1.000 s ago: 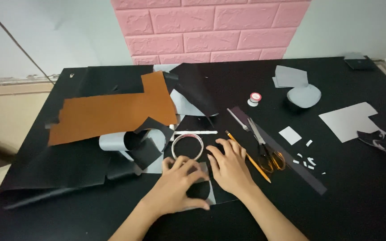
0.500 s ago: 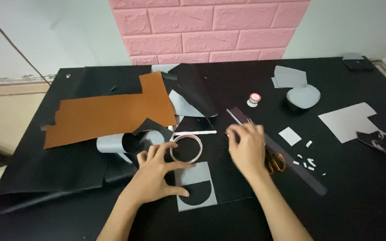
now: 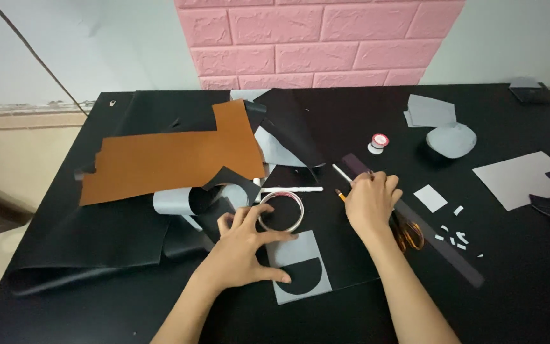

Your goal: Cutting leather pieces with scissors and assembling them using double-sided tape on a workbench.

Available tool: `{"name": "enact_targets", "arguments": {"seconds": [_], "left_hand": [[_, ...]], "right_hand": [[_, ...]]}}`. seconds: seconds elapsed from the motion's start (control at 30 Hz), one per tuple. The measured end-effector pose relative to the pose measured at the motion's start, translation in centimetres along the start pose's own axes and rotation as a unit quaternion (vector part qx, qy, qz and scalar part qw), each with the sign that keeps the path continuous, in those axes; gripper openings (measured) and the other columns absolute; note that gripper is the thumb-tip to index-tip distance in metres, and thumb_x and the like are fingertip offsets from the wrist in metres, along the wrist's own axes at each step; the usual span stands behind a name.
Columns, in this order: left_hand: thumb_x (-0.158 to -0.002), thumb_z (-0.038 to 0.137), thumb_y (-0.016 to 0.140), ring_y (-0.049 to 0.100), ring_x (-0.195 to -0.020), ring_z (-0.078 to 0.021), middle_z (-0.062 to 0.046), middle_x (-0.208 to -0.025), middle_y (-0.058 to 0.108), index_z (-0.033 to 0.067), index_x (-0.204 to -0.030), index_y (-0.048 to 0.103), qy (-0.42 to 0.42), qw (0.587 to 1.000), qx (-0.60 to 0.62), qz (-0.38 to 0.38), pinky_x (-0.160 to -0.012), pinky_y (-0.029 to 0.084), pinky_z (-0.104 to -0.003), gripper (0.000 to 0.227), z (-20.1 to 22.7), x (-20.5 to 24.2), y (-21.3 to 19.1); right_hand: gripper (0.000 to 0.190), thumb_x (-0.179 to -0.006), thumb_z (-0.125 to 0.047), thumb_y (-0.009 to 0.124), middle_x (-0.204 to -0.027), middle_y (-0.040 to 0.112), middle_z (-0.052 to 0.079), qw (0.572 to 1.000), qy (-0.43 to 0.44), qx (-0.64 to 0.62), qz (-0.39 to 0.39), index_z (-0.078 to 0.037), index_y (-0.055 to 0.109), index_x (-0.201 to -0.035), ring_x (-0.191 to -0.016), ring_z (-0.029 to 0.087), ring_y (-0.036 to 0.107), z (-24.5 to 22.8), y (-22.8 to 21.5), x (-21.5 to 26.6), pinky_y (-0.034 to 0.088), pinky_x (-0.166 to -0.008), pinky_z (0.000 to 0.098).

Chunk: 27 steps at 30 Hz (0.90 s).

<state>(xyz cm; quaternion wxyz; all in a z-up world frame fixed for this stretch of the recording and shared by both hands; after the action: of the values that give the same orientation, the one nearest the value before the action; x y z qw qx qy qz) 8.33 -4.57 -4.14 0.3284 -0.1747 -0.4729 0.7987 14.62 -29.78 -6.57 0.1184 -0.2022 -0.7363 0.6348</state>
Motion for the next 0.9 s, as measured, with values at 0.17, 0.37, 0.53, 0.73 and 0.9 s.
{"name": "enact_targets", "arguments": {"seconds": [0.17, 0.37, 0.53, 0.73, 0.9], "left_hand": [[-0.072, 0.069, 0.078, 0.025, -0.143, -0.0375, -0.013, -0.156, 0.032, 0.0405, -0.132, 0.071, -0.003, 1.0, -0.005, -0.009, -0.104, 0.018, -0.069, 0.067, 0.1, 0.0, -0.3], [-0.066, 0.067, 0.082, 0.032, -0.139, -0.0374, -0.012, -0.154, 0.038, 0.0318, -0.131, 0.071, -0.064, 0.998, 0.021, -0.004, -0.113, 0.016, -0.065, 0.075, 0.7, 0.3, -0.9], [-0.093, 0.046, 0.063, 0.032, -0.14, -0.0407, -0.012, -0.155, 0.039, 0.0334, -0.127, 0.072, -0.038, 0.999, 0.029, 0.019, -0.111, 0.018, -0.064, 0.037, 0.4, 0.2, -0.8], [-0.097, 0.046, 0.06, 0.039, -0.132, -0.0329, -0.007, -0.144, 0.049, 0.0293, -0.112, 0.078, -0.034, 0.995, 0.006, 0.091, -0.108, 0.022, -0.061, 0.029, -0.5, 0.1, -1.0], [-0.076, 0.06, 0.079, 0.032, -0.138, -0.0368, -0.01, -0.155, 0.039, 0.0257, -0.123, 0.073, -0.022, 0.999, 0.011, 0.039, -0.111, 0.019, -0.064, 0.059, 1.2, 0.5, -1.0]], "right_hand": [[0.017, -0.1, -0.012, 0.06, -0.11, 0.07, 0.019, 0.997, -0.063, -0.037, 0.001, -0.004, 0.068, -0.113, -0.103, 0.035, 0.059, -0.3, -0.5, 0.3, 0.051, -0.085, 0.0434], [0.035, -0.098, -0.012, 0.064, -0.106, 0.075, 0.021, 0.974, -0.085, -0.212, 0.005, -0.002, 0.066, -0.132, -0.101, 0.042, 0.068, 0.4, -4.6, 3.5, 0.053, -0.086, 0.048], [0.031, -0.096, -0.005, 0.066, -0.101, 0.078, 0.021, 0.886, 0.02, -0.435, -0.158, 0.001, 0.071, -0.125, -0.077, 0.026, 0.068, 0.5, -4.0, 7.1, 0.053, -0.069, 0.0338], [0.022, -0.09, 0.003, 0.068, -0.09, 0.07, 0.022, 0.751, -0.005, -0.62, -0.225, 0.013, 0.067, -0.11, -0.076, 0.025, 0.066, -0.9, -0.5, 9.7, 0.055, -0.056, 0.0299], [0.018, -0.092, 0.0, 0.07, -0.09, 0.072, 0.022, 0.757, 0.01, -0.619, -0.211, 0.01, 0.068, -0.106, -0.075, 0.024, 0.066, -0.3, 1.4, 10.2, 0.055, -0.062, 0.0311]]}}
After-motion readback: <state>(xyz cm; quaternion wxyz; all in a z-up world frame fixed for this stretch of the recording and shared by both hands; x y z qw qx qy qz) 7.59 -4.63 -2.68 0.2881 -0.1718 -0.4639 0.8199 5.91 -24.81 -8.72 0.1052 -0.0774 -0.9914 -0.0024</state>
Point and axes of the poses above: each hand's wrist, its own x-axis away from the middle knuckle, its own y-axis out of the palm, z = x × y, the point moved 10 cm from there along -x, towards the middle knuckle
